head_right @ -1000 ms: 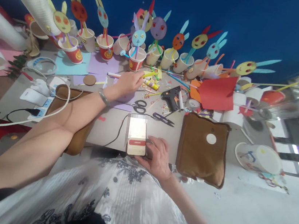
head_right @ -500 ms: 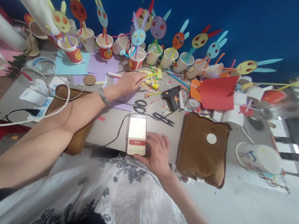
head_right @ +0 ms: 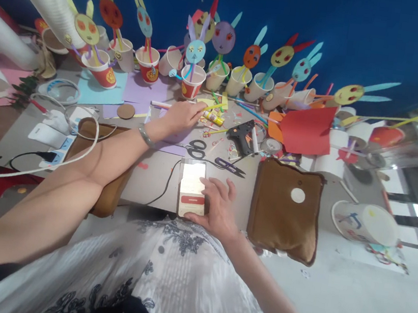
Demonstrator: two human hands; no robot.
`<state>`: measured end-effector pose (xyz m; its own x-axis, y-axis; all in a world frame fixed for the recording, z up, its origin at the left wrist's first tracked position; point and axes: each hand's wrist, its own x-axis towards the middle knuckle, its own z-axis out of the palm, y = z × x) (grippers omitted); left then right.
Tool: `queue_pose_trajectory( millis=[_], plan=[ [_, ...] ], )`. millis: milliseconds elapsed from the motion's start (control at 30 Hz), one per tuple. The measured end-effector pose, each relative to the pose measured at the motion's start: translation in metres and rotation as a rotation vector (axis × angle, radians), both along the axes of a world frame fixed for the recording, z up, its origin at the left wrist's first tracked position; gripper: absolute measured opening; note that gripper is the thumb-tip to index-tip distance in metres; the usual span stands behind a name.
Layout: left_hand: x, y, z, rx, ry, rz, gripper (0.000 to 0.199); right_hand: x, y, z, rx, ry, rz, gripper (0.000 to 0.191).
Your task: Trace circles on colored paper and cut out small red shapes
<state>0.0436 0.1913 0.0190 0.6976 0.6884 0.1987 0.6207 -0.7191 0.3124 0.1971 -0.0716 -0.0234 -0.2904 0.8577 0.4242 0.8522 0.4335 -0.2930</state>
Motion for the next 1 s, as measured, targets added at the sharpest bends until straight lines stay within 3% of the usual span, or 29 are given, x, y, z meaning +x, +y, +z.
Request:
queue_pose_trajectory(
  millis=[400, 1000],
  plan=[
    [0.000, 0.000, 0.001, -0.031, 0.024, 0.004, 0.040, 0.001, -0.004, 0.001, 0.075, 0.040, -0.023, 0.058],
    [0.001, 0.000, 0.004, -0.075, -0.006, 0.031, 0.048, 0.010, -0.028, 0.000, 0.214, 0.063, -0.027, 0.038]
  ],
)
